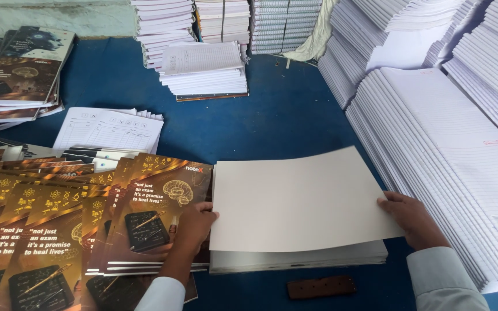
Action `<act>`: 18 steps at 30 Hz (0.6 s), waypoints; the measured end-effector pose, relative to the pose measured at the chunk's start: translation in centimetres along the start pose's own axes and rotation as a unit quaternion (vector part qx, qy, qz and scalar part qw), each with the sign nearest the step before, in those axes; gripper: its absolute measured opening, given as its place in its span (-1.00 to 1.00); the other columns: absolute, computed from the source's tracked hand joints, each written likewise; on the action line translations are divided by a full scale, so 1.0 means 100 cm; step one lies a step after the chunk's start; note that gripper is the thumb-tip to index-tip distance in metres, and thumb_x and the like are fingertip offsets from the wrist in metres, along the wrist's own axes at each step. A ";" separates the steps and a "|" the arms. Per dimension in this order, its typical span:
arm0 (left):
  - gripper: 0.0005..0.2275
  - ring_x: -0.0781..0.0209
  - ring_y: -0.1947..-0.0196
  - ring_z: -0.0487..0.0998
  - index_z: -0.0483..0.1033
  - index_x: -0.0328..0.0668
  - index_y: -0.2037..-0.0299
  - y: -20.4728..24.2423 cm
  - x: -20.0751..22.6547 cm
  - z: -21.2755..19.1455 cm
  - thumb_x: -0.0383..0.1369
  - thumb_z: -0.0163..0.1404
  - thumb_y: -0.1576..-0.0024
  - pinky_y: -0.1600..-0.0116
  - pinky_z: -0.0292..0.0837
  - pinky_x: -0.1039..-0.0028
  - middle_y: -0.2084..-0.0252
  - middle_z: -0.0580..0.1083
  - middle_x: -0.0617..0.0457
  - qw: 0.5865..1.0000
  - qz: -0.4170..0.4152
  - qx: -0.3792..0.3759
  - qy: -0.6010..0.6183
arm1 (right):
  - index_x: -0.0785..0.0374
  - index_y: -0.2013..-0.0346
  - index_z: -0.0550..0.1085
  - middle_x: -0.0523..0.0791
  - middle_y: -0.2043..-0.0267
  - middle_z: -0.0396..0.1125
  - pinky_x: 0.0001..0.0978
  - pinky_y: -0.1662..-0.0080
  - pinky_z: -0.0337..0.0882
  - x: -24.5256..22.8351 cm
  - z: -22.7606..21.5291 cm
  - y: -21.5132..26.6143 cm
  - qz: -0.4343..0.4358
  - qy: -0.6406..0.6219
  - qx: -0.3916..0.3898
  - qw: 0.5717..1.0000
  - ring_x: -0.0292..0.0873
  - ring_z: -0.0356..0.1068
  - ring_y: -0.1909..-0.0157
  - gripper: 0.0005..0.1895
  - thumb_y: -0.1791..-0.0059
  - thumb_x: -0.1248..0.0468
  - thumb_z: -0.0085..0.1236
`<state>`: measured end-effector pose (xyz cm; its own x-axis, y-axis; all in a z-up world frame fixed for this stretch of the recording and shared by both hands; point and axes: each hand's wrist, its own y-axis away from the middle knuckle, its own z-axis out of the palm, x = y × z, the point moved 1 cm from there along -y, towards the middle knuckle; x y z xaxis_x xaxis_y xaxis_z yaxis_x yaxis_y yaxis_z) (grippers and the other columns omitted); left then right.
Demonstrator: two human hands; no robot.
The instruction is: The person inserts a printed cover sheet into a stack of blank pages, folds it over, and presses the spine to secure the cover. This process is repeated for multiple notebooks on a blue work surface surrounded by stacks of paper and finished notebooks.
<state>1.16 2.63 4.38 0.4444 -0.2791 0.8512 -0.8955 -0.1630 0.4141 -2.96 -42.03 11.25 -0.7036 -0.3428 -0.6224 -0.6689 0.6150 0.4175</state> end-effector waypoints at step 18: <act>-0.67 0.10 0.48 0.61 0.52 -0.26 -0.10 0.010 -0.002 0.028 -0.46 0.12 -0.11 0.42 0.50 0.41 0.31 0.58 -0.10 0.996 0.043 -0.010 -0.078 | 0.10 -0.19 0.50 0.01 -0.16 0.47 -0.08 -0.19 0.46 -0.069 0.055 0.085 -0.282 -0.008 -0.155 0.947 -0.01 0.46 -0.20 -0.53 -0.09 0.01 -0.13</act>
<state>0.20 -0.16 3.73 0.3635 -0.4354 0.8236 -0.9297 -0.1131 0.3506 -2.44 -30.56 15.50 -0.2124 -0.5414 -0.8135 -0.9769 0.0993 0.1890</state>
